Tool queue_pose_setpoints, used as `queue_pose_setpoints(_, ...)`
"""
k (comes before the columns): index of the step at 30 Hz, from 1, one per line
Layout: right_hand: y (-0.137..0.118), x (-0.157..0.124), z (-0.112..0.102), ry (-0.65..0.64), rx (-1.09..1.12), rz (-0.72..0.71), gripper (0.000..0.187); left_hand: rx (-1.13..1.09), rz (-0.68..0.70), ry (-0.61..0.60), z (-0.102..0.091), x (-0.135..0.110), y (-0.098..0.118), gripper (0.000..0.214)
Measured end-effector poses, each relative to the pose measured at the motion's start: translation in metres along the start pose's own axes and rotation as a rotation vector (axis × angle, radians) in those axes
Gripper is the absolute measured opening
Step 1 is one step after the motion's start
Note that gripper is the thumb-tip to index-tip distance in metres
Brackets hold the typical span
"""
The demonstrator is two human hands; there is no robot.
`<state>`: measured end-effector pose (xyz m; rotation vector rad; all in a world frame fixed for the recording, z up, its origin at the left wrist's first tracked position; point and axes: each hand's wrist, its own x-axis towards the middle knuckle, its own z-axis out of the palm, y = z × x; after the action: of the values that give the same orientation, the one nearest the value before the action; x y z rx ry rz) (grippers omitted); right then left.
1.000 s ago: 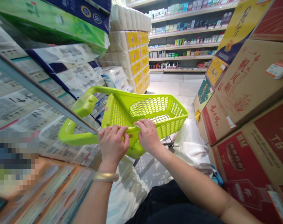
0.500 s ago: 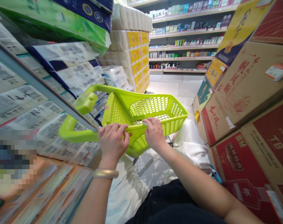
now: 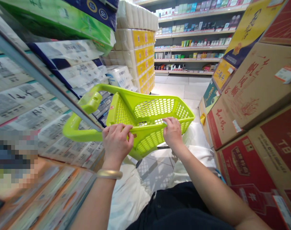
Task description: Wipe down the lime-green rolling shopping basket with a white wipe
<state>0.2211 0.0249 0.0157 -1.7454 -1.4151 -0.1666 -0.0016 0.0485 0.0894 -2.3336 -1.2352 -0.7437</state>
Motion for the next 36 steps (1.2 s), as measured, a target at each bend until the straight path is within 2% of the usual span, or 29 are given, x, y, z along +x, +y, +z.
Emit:
queue_pose_setpoints(5,-0.047,-0.006,0.013,-0.083,0.090,-0.144,0.046,0.019,0.014,0.004,-0.002,0.001,0.000,0.018)
queue_pose_setpoints(8,-0.057,-0.008,0.014,-0.122,0.083,-0.185,0.046,0.023,0.023,-0.002,-0.002,0.001,-0.002,0.019)
queue_pose_setpoints(12,-0.030,-0.004,0.003,-0.138,0.003,-0.117,0.046,0.005,0.024,-0.010,-0.002,0.002,-0.005,0.019)
queue_pose_setpoints(16,0.011,0.001,-0.012,-0.079,-0.088,0.042,0.043,-0.005,0.020,-0.005,0.001,0.005,-0.007,0.019)
queue_pose_setpoints(18,0.021,0.003,-0.015,-0.044,-0.114,0.101,0.042,0.003,0.020,0.009,0.002,0.006,-0.007,0.018)
queue_pose_setpoints(21,0.014,0.003,-0.011,-0.032,-0.114,0.111,0.042,0.012,0.023,0.025,0.004,0.007,-0.006,0.017)
queue_pose_setpoints(26,-0.027,-0.001,0.006,-0.113,-0.036,-0.020,0.043,0.011,0.028,0.014,0.003,0.007,-0.008,0.018)
queue_pose_setpoints(28,-0.033,0.000,0.007,-0.132,-0.024,-0.042,0.043,0.009,0.038,0.016,0.003,0.006,-0.010,0.018)
queue_pose_setpoints(32,-0.012,0.004,-0.002,-0.130,-0.059,0.016,0.041,0.003,0.048,0.005,0.003,0.006,-0.015,0.018)
queue_pose_setpoints(36,0.013,0.006,-0.010,-0.058,-0.101,0.105,0.039,-0.001,0.028,0.002,0.006,0.009,-0.016,0.016)
